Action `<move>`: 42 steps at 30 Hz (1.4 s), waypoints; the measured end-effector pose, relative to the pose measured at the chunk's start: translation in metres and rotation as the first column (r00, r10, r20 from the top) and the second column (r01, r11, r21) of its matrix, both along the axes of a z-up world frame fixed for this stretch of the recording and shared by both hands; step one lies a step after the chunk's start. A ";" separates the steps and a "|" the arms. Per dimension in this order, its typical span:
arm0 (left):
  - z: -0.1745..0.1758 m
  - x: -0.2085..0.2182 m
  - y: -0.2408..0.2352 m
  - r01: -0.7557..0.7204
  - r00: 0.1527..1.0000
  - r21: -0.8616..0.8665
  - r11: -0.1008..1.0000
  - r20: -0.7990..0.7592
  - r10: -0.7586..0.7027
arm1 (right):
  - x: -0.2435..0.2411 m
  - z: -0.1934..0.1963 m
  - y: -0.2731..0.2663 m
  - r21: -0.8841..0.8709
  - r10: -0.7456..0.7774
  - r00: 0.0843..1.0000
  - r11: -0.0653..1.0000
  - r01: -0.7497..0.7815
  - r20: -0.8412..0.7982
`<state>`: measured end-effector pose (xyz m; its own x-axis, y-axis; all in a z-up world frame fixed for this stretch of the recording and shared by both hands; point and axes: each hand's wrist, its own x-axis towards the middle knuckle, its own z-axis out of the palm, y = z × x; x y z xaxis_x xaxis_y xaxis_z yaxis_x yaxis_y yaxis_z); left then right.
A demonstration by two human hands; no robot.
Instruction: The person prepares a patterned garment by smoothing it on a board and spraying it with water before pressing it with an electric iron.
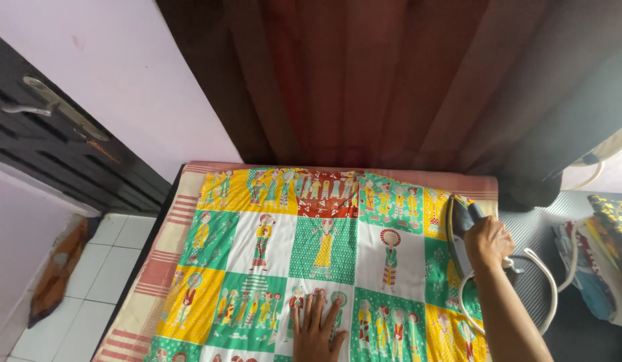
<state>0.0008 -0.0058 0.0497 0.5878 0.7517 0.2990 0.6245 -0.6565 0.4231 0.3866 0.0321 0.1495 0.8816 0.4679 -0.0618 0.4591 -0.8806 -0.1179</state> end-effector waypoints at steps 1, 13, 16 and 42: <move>0.000 0.002 0.000 -0.001 1.000 0.003 1.000 -0.009 0.001 | 0.005 -0.003 0.003 -0.007 0.015 0.999 1.000 -0.015 0.034; 0.003 -0.001 -0.003 -0.043 0.998 -0.018 0.999 -0.053 0.042 | -0.039 -0.003 -0.045 -0.374 0.646 0.762 0.715 -0.590 0.033; 0.032 -0.002 -0.009 -0.044 0.999 0.045 0.998 0.027 0.043 | -0.067 -0.025 -0.044 -0.266 0.680 0.717 0.670 -0.693 -0.155; -0.002 -0.208 0.178 -0.374 0.925 0.249 0.894 0.026 0.380 | -0.275 -0.042 0.097 -0.278 0.610 0.790 0.772 -0.572 0.067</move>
